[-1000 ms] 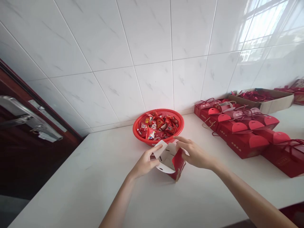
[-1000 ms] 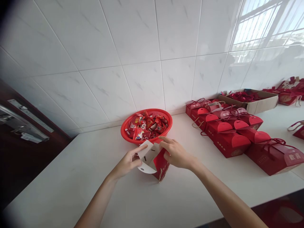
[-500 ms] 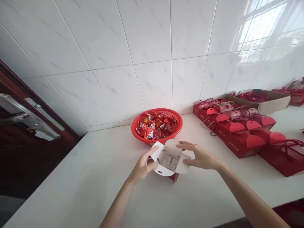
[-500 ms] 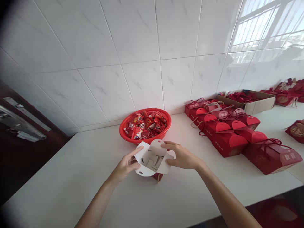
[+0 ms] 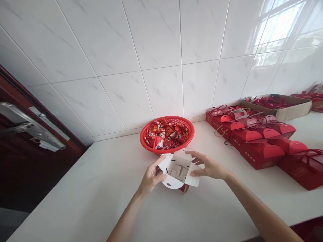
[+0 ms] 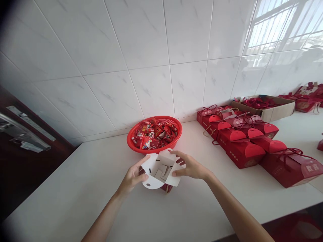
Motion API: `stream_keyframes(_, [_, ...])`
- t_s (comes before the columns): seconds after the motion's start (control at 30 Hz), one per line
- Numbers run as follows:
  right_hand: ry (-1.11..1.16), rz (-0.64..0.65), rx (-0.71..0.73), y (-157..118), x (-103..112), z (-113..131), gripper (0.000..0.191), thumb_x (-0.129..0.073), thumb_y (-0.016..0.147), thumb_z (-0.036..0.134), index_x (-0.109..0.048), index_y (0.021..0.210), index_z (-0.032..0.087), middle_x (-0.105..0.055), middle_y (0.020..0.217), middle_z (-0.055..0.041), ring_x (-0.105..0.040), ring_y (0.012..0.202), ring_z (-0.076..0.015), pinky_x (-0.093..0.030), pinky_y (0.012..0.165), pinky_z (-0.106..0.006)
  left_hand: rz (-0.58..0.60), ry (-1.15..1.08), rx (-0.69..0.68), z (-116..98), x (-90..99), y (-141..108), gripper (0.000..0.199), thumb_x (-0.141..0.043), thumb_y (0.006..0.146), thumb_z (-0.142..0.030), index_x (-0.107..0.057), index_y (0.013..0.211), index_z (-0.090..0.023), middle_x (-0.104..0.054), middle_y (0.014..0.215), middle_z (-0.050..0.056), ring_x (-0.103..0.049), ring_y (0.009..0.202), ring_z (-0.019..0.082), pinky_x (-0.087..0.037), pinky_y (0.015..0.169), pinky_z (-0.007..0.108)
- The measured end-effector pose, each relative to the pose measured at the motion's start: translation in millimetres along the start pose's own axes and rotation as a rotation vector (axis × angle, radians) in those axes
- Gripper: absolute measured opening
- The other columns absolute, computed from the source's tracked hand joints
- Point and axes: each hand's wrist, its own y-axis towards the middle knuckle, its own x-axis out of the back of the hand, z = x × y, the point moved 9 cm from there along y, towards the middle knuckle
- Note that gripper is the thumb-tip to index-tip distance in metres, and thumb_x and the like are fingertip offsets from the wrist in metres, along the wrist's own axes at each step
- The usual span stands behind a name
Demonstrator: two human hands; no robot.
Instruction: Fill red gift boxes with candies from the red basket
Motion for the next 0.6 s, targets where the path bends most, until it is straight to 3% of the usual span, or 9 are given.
stream_keyframes(0.1, [-0.063, -0.029, 0.054, 2.4, 5.9, 7.8, 0.072, -0.08, 0.072, 0.046, -0.053, 0.137, 0.032, -0.057, 0.138, -0.0082, -0.061, 0.111, -0.0263, -0.051, 0.099, -0.045, 0.011, 0.118, -0.049, -9.8, 3.6, 3.3, 0.079, -0.076, 0.065, -0.03, -0.057, 0.14, -0.017, -0.058, 0.142, 0.014, -0.054, 0.131, 0.035, -0.044, 0.109, 0.043])
stream_keyframes(0.23, [-0.14, -0.142, 0.196, 3.4, 23.0, 33.3, 0.048, -0.072, 0.081, 0.051, -0.065, 0.122, 0.028, -0.063, 0.131, -0.0103, -0.066, 0.104, -0.0256, -0.054, 0.093, -0.045, 0.015, 0.435, -0.063, -28.5, 10.0, 0.5, 0.065, -0.072, 0.077, -0.041, -0.059, 0.138, -0.021, -0.061, 0.14, 0.011, -0.063, 0.119, 0.03, -0.05, 0.103, 0.04])
stream_keyframes(0.4, [-0.193, -0.283, 0.317, 13.8, 42.9, 67.2, 0.026, -0.062, 0.09, 0.045, -0.072, 0.101, 0.024, -0.073, 0.109, -0.0084, -0.068, 0.098, -0.0242, -0.055, 0.086, -0.039, -0.123, 0.711, -0.137, -69.8, 31.2, 4.5, 0.05, -0.064, 0.084, -0.051, -0.069, 0.123, -0.021, -0.075, 0.116, 0.008, -0.07, 0.106, 0.026, -0.057, 0.092, 0.035])
stream_keyframes(0.47, [-0.216, -0.305, 0.339, 25.6, 47.0, 74.9, 0.021, -0.06, 0.091, 0.039, -0.073, 0.095, 0.023, -0.074, 0.101, -0.007, -0.069, 0.092, -0.0229, -0.056, 0.082, -0.037, -0.185, 0.765, -0.19, -86.0, 39.9, 13.6, 0.045, -0.062, 0.084, -0.051, -0.072, 0.115, -0.019, -0.077, 0.106, 0.007, -0.072, 0.099, 0.025, -0.058, 0.088, 0.034])
stream_keyframes(0.6, [-0.242, -0.348, 0.367, 57.9, 51.4, 77.7, 0.013, -0.06, 0.086, 0.023, -0.073, 0.089, 0.022, -0.076, 0.094, -0.0049, -0.071, 0.082, -0.0204, -0.057, 0.077, -0.034, -0.235, 0.873, -0.264, -102.6, 50.3, 48.2, 0.033, -0.062, 0.082, -0.04, -0.075, 0.105, -0.02, -0.077, 0.106, 0.006, -0.072, 0.097, 0.024, -0.058, 0.088, 0.033])
